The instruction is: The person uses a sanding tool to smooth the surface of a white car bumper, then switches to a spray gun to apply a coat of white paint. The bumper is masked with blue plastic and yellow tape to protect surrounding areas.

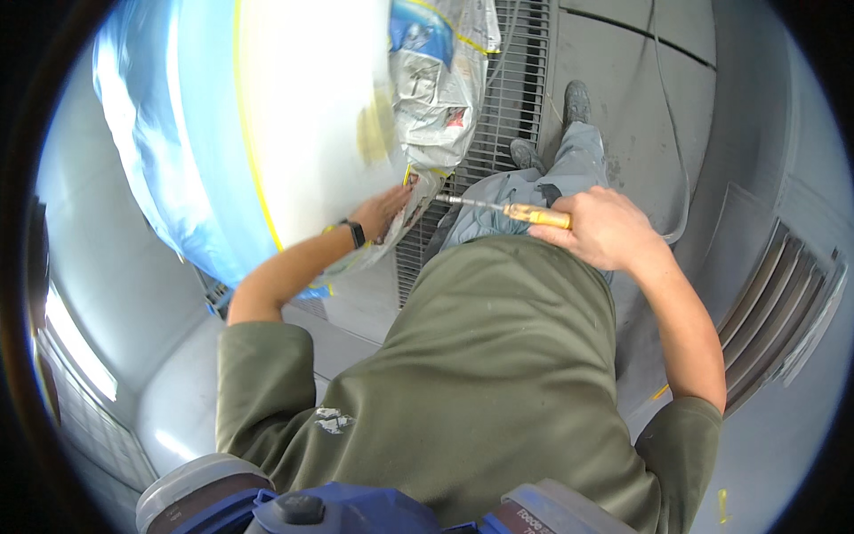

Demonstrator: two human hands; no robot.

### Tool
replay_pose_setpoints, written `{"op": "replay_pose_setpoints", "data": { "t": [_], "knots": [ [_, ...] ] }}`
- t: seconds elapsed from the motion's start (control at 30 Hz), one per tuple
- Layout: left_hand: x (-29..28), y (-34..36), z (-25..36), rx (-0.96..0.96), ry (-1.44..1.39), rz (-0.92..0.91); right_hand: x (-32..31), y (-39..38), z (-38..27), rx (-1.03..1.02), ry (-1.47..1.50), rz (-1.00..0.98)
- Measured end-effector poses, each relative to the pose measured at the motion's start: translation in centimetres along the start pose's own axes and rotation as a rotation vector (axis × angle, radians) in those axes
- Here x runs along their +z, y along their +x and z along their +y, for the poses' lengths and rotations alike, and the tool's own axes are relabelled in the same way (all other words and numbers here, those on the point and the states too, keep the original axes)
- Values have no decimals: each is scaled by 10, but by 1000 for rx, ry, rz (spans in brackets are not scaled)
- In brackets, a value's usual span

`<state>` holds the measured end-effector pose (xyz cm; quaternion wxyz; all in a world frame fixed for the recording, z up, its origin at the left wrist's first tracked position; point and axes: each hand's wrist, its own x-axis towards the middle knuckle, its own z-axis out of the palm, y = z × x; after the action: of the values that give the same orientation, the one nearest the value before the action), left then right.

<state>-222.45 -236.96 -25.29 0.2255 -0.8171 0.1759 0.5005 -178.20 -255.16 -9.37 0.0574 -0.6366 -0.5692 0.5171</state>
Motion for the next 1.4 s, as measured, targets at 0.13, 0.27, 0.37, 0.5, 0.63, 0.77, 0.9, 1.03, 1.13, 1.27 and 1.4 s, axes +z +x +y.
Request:
{"op": "replay_pose_setpoints", "data": {
  "t": [0.13,0.27,0.37,0.5,0.63,0.77,0.9,1.03,1.13,1.27,1.4],
  "knots": [
    [3,29,-17,110,26,-30,5,2,19,50,42,-9],
    [-31,47,-88,17,28,-113,-22,6,34,49,99,34],
    [-62,34,-168,137,-163,-60,-56,10,47,85,136,-6],
    [-103,14,-285,99,-303,8,-109,18,69,90,200,7],
    [-128,11,-421,-38,-328,154,-164,31,89,88,264,55],
    [-136,24,-482,-234,-262,137,-209,43,100,140,341,222],
    [-135,30,-439,-97,-367,50,-237,42,106,149,287,82],
    [-135,34,-445,31,-315,27,-263,44,118,94,244,-43],
    [-141,56,-510,-73,-305,57,-292,57,130,172,295,49],
    [-153,108,-608,-205,-227,-69,-335,84,142,176,298,169],
    [-154,176,-698,-308,-188,-182,-388,117,157,255,288,210]
  ]
}}
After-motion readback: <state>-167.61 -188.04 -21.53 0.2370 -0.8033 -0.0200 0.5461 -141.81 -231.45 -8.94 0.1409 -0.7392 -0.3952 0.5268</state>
